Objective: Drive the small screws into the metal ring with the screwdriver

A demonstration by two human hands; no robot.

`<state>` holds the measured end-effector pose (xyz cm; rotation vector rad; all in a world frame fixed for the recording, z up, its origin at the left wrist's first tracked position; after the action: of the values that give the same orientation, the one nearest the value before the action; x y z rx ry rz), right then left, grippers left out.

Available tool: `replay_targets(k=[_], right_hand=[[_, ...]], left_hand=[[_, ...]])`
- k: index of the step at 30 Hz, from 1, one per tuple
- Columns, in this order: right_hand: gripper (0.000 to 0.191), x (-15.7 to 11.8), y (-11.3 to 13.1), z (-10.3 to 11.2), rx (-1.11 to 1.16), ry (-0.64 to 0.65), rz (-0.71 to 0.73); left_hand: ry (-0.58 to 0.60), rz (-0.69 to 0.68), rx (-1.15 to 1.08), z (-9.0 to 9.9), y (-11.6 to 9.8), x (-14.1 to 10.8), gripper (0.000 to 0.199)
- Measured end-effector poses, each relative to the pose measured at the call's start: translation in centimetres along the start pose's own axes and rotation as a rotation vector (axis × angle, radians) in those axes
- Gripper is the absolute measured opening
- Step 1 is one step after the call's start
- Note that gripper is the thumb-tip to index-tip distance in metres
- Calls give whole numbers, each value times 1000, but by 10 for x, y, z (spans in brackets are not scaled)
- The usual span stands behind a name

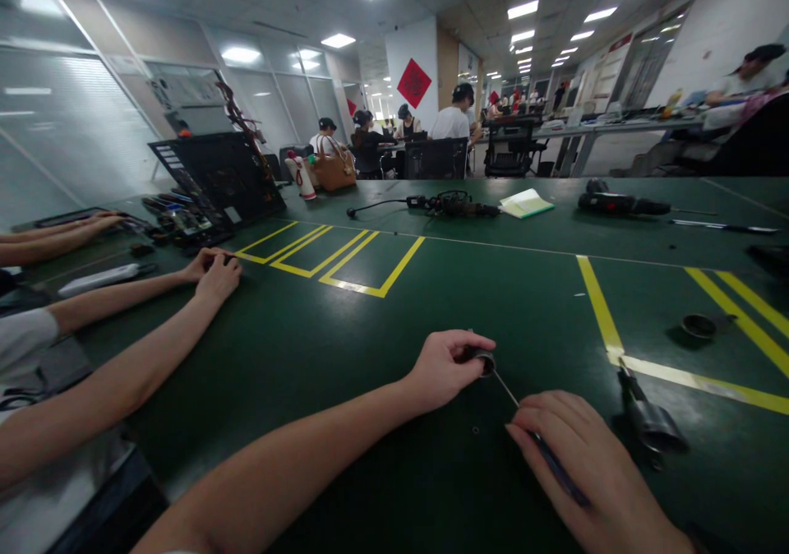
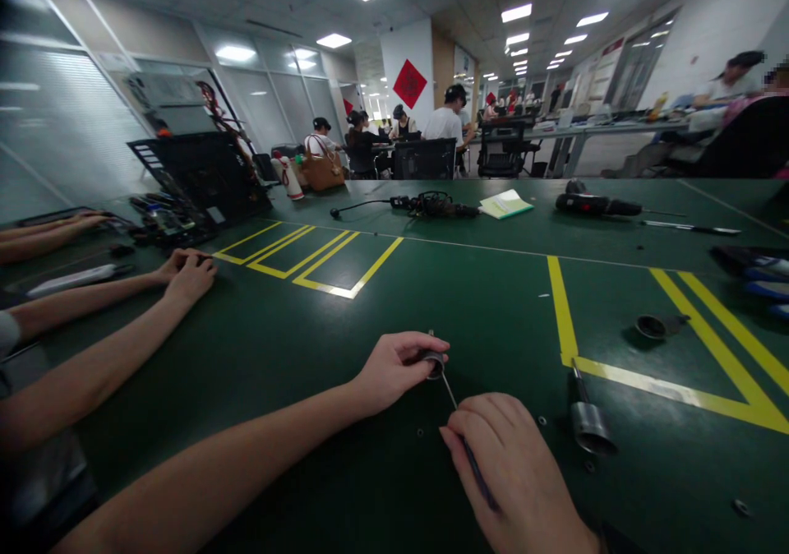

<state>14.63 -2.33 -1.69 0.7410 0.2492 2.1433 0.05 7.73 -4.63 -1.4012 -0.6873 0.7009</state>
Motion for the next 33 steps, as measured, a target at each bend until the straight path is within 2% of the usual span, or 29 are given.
replay_targets(k=[5, 8, 11, 16, 24, 28, 31, 33], right_hand=[[8, -4, 1, 5, 140, -17, -14], [24, -7, -2, 9, 286, -4, -64], [38, -8, -4, 9, 377, 71, -132], [40, -6, -5, 4, 424, 122, -170], [39, -4, 0, 4, 405, 86, -191], [43, -2, -3, 2, 468, 125, -347], [46, -4, -14, -2, 600, 122, -547], [45, -5, -22, -4, 739, 73, -677]], left_hand=[[-32, -19, 10, 4, 3, 2, 25], [-81, -43, -11, 10, 5, 4, 27], [-85, -36, -25, 14, 7, 5, 34], [-70, 0, -32, 14, 6, 5, 37], [-75, 8, -48, 12, 4, 5, 40], [-81, 5, -57, 14, 8, 6, 40], [-57, 1, -57, 14, 9, 6, 40], [-38, 8, -50, 15, 8, 6, 40]])
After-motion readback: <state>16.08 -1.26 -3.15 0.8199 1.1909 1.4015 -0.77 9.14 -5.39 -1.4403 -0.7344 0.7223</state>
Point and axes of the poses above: each hand's wrist, its own x-axis towards the middle knuckle, its own z-axis out of the back of the hand, y = z × x, the point moved 3 cm from there along x, towards the middle knuckle, and after that the axes turned 12 degrees about y, right-handed, at the moved point
